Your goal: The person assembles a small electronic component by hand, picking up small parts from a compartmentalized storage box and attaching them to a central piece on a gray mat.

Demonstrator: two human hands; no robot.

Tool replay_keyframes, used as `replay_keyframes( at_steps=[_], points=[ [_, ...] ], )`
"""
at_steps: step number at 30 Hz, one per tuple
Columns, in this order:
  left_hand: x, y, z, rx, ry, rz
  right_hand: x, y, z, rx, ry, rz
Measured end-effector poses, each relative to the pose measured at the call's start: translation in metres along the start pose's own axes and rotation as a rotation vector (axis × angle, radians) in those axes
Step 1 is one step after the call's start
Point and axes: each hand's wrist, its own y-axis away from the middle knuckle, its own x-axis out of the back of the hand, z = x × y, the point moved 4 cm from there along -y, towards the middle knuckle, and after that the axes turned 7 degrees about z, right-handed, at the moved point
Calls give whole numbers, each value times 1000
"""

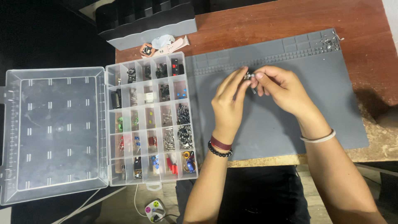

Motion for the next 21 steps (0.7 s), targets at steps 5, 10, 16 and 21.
replay_keyframes(
  at_steps=[5, 10, 16, 21],
  points=[
    [3, -1, 3, 40, 36, -24, 1, 2, 2, 4, -14, 1],
    [3, -2, 3, 85, 61, -19, 2, 2, 8, -7, -70, 37],
    [3, -2, 8, 89, 58, -35, 5, 3, 17, -36, -137, 66],
    [5, -4, 12, 101, 94, -34, 9, 3, 20, 47, -125, 45]
  ],
)
